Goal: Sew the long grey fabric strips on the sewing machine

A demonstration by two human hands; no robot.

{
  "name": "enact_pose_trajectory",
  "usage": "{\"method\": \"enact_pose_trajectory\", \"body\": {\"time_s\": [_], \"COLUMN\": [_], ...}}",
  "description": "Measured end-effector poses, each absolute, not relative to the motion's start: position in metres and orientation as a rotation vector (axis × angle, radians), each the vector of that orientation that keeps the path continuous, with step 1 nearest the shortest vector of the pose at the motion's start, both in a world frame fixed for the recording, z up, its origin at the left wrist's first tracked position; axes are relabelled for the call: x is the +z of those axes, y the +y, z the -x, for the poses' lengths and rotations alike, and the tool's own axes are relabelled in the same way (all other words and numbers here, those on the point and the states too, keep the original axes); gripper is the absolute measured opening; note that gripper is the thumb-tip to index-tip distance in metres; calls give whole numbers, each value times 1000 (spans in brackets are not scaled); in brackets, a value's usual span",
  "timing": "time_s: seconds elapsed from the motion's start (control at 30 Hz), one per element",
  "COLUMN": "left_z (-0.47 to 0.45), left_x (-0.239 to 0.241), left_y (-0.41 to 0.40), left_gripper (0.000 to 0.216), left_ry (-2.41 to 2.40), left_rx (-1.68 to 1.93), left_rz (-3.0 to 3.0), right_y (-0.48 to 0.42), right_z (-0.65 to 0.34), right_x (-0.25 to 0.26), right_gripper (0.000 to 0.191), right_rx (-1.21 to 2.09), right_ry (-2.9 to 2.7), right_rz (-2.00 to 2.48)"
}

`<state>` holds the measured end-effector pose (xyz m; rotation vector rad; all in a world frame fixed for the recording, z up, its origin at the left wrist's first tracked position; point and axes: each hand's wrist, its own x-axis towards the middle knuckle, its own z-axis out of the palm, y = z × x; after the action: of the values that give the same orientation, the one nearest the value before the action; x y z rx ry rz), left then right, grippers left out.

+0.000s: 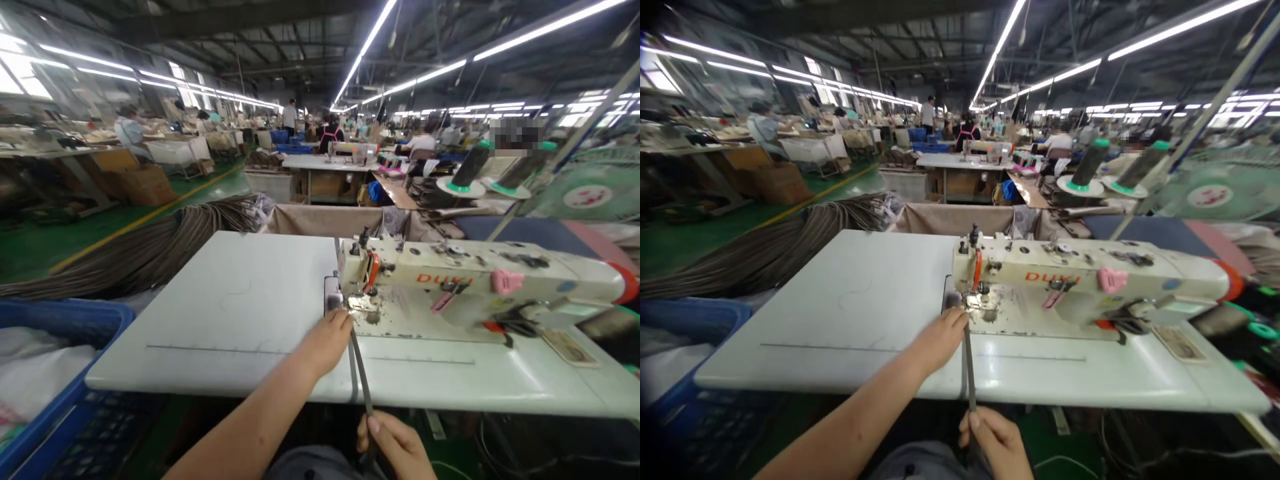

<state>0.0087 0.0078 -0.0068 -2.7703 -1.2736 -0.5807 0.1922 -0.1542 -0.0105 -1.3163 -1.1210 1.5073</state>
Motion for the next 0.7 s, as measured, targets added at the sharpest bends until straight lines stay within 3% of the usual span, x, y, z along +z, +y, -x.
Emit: {"method": "enact_pose_trajectory", "body": {"time_s": [0.23, 0.7], "left_z": [-6, -3], "left_x": [-7, -13], "left_y": [8, 7], "left_gripper": [34, 24], "left_ry": [-1246, -1192], "left_rx": [-543, -582], "left_rz": [2743, 2680], "right_y": [-152, -147], "right_z": [-188, -191], "right_x": [15, 12], "right_gripper": [50, 40], "right_rx": [1546, 1484], "right_ry": [-1168, -1372], "right_rz": [1299, 1173]}}
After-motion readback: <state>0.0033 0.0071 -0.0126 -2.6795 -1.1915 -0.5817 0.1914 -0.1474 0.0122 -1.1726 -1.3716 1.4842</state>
